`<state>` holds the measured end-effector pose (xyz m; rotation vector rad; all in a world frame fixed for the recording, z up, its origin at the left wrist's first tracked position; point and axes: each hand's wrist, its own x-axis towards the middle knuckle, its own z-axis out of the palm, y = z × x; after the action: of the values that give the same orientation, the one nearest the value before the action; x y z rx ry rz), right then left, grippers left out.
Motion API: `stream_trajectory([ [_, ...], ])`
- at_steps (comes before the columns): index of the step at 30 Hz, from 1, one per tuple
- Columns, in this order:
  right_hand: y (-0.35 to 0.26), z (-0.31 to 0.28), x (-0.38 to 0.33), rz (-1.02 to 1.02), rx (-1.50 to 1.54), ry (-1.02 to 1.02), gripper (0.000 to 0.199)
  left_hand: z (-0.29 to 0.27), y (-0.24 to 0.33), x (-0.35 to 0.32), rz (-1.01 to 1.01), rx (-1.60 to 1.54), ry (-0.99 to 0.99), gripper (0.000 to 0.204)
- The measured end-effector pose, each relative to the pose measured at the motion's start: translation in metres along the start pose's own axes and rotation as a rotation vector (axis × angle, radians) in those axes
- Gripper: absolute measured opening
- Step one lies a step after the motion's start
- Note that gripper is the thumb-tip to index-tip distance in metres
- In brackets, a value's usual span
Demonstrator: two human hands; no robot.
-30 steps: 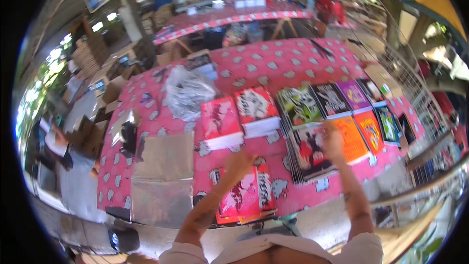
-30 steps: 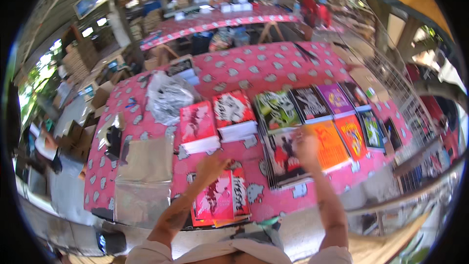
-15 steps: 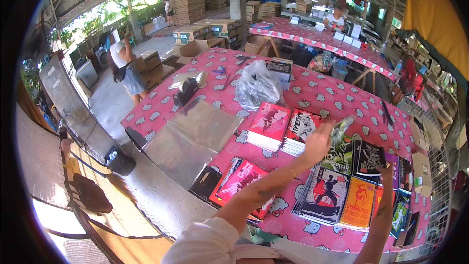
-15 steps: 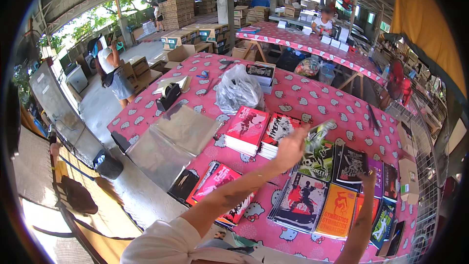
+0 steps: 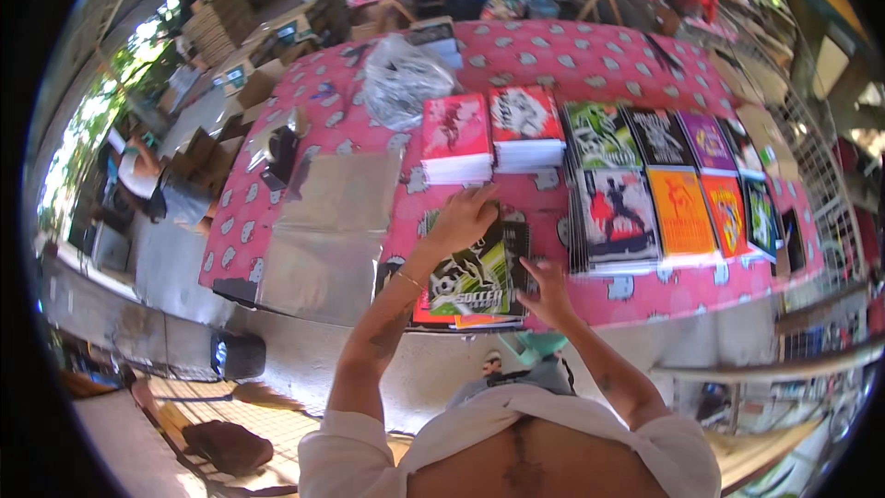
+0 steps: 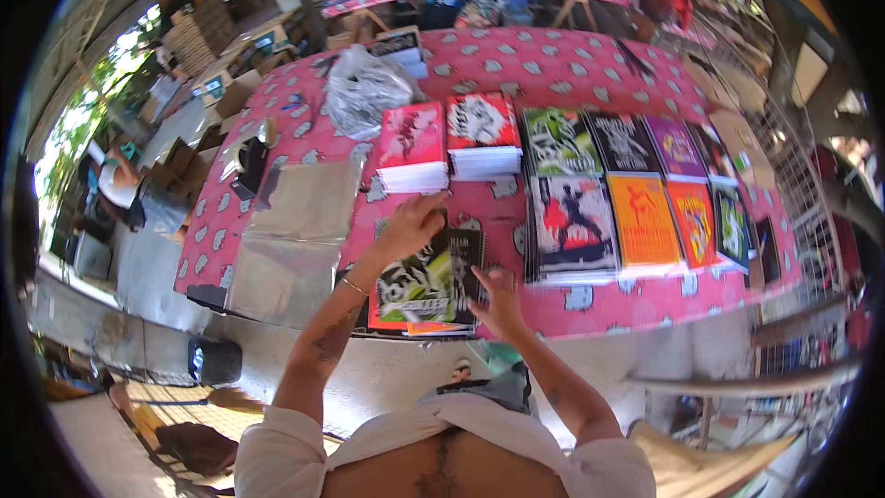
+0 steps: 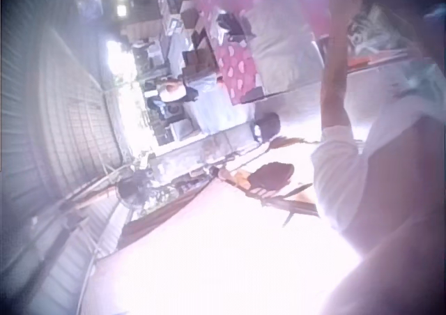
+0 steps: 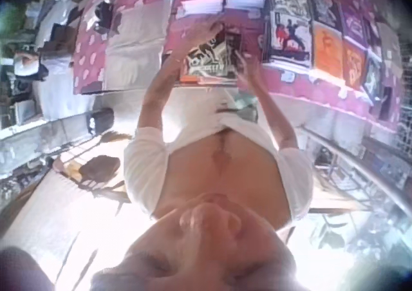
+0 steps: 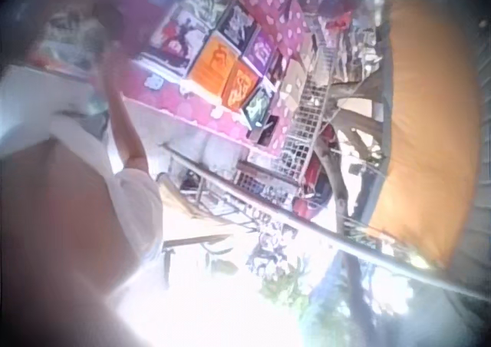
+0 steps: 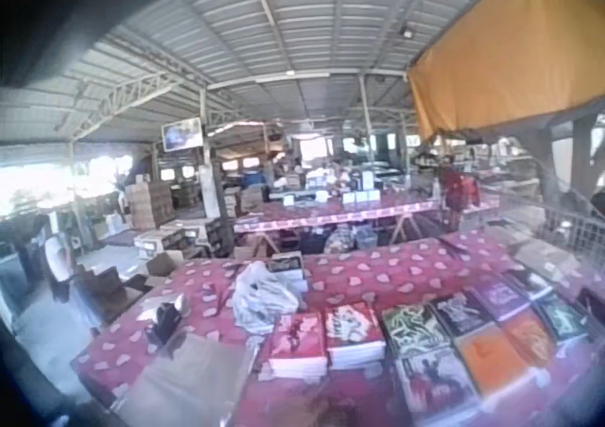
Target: The person sorts various spiral-bound notebooks by hand on a table, picking them up from several stacks and placing them into a single sorted pile.
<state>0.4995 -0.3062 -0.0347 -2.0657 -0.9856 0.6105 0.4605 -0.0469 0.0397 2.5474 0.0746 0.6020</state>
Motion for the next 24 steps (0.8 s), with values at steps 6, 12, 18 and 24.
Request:
stream_trajectory([
  [6,0.045,0.028,0.029,0.148,0.638,0.235,0.085,0.036,-0.043,-0.128,-0.656,0.159,0.239,0.066],
  [12,0.034,0.052,0.063,0.174,0.944,0.081,0.09,0.075,-0.034,-0.122,-0.779,-0.853,0.376,0.086],
  [18,0.028,0.014,0.054,0.155,0.802,0.12,0.087,0.099,-0.032,-0.1,-0.689,-0.516,0.07,0.091],
  [24,0.034,-0.205,0.012,-0.464,0.271,0.375,0.069,0.092,-0.017,-0.046,-0.427,0.104,0.345,0.072],
])
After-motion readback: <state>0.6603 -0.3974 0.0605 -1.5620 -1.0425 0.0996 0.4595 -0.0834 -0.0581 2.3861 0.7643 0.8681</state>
